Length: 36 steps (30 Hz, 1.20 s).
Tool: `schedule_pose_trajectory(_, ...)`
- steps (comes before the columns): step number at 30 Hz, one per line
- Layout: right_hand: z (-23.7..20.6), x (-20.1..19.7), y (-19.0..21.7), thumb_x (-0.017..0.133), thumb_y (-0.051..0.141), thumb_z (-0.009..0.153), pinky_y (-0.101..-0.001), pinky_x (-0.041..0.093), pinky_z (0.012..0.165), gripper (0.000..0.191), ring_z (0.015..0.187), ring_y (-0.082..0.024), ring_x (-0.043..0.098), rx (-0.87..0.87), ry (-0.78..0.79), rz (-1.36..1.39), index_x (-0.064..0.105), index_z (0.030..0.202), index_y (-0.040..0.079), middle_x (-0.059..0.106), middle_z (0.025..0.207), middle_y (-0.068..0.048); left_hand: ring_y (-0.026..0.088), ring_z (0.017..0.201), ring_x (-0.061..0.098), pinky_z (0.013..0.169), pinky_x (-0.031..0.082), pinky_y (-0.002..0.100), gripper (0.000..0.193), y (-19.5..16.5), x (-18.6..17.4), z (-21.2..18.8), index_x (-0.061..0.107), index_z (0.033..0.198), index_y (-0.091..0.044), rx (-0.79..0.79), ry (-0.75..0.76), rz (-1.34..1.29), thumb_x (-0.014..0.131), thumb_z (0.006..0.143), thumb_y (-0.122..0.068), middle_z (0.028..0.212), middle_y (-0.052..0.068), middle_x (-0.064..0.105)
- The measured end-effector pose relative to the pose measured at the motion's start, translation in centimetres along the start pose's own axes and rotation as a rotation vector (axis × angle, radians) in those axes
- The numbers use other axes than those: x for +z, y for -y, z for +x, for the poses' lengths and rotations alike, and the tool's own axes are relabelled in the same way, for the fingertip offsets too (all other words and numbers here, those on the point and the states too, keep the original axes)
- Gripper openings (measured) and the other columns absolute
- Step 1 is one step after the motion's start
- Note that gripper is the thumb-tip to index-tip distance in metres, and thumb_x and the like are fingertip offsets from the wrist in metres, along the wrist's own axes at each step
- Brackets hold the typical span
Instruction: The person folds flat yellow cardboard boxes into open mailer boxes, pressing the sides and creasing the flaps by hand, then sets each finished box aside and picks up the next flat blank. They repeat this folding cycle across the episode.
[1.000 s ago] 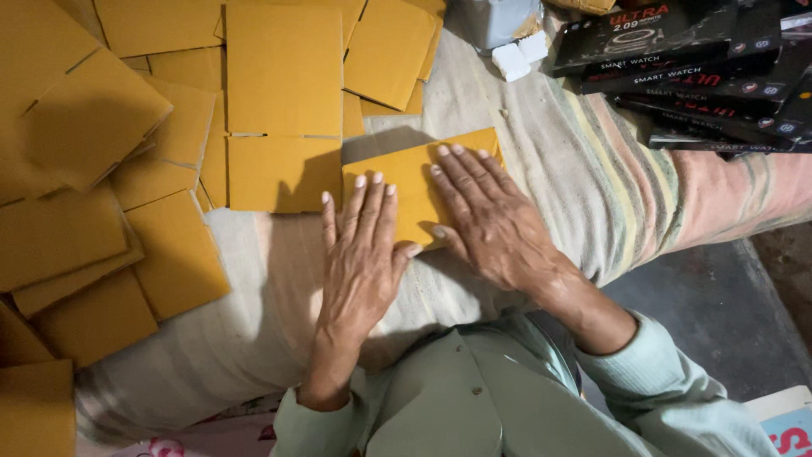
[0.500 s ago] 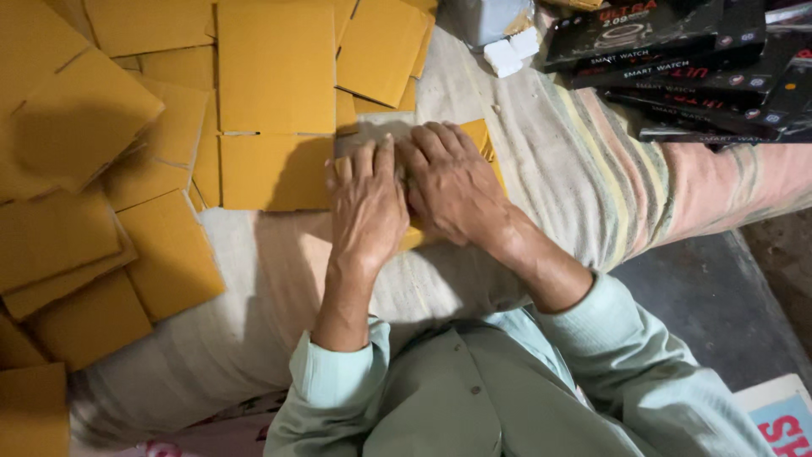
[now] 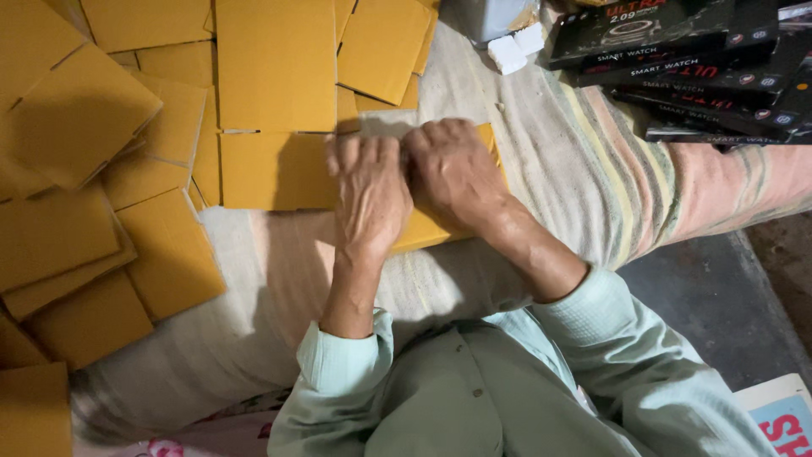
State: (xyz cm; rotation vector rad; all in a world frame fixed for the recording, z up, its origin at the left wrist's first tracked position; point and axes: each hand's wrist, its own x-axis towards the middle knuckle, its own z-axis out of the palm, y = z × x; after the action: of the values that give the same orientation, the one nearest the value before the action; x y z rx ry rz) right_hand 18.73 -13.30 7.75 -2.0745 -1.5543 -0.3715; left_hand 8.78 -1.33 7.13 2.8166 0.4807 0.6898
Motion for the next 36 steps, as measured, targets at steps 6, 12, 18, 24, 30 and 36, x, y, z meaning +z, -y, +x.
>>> schedule_pose_trajectory(6, 0.2, -0.6, -0.1, 0.062, 0.020, 0.087, -0.0474, 0.047, 0.090, 0.025, 0.094, -0.038, 0.063, -0.065, 0.061, -0.066, 0.062, 0.102, -0.001, 0.065, 0.094, -0.019, 0.040, 0.103, 0.057, 0.099, 0.040, 0.053, 0.018, 0.4, 0.0, -0.1, 0.058, 0.103, 0.000, 0.073, 0.058, -0.044, 0.058, 0.087, -0.008, 0.099, 0.022, 0.063)
schedule_pose_trajectory(12, 1.4, -0.5, 0.0, 0.061, 0.021, 0.097, -0.0470, 0.048, 0.077, 0.023, 0.084, -0.038, 0.064, -0.007, 0.205, -0.123, 0.060, 0.099, -0.001, 0.065, 0.085, -0.019, 0.040, 0.105, 0.058, 0.099, 0.040, 0.052, 0.018, 0.5, 0.3, -0.2, 0.058, 0.103, -0.002, 0.049, 0.050, -0.071, 0.057, 0.086, -0.006, 0.102, 0.020, 0.064)
schedule_pose_trajectory(18, 1.0, -0.7, 0.0, 0.063, 0.020, 0.096, -0.0471, 0.048, 0.080, 0.019, 0.086, -0.036, 0.065, -0.040, 0.028, 0.046, 0.060, 0.095, 0.002, 0.066, 0.087, -0.016, 0.039, 0.102, 0.060, 0.096, 0.041, 0.053, 0.013, 0.2, -0.1, -0.1, 0.060, 0.099, -0.003, -0.014, 0.120, -0.020, 0.056, 0.094, -0.014, 0.099, 0.019, 0.065)
schedule_pose_trajectory(24, 0.9, -0.8, 0.3, 0.067, 0.036, 0.094, -0.0471, 0.046, 0.069, 0.036, 0.072, -0.034, 0.063, 0.147, 0.084, -0.328, 0.062, 0.079, 0.004, 0.064, 0.073, -0.017, 0.040, 0.101, 0.059, 0.088, 0.040, 0.055, 0.033, -1.0, -0.6, -0.2, 0.062, 0.092, -0.003, -0.192, 0.048, 0.072, 0.056, 0.103, -0.033, 0.098, 0.020, 0.066)
schedule_pose_trajectory(30, 0.6, -0.4, -0.3, 0.061, 0.026, 0.096, -0.0446, 0.048, 0.081, 0.024, 0.089, -0.035, 0.065, -0.072, 0.011, 0.003, 0.064, 0.098, 0.002, 0.066, 0.089, -0.016, 0.038, 0.103, 0.059, 0.098, 0.040, 0.054, 0.012, -0.2, -0.4, -0.5, 0.059, 0.099, -0.004, 0.000, 0.025, 0.024, 0.057, 0.094, -0.015, 0.098, 0.018, 0.065)
schedule_pose_trajectory(36, 0.9, 0.0, -0.5, 0.063, 0.033, 0.094, -0.0461, 0.048, 0.074, 0.030, 0.078, -0.035, 0.065, 0.025, 0.094, -0.224, 0.065, 0.087, 0.004, 0.066, 0.081, -0.016, 0.037, 0.102, 0.059, 0.096, 0.041, 0.053, 0.017, -0.1, -0.1, -0.5, 0.061, 0.098, -0.004, -0.011, 0.043, 0.021, 0.056, 0.097, -0.020, 0.099, 0.018, 0.066)
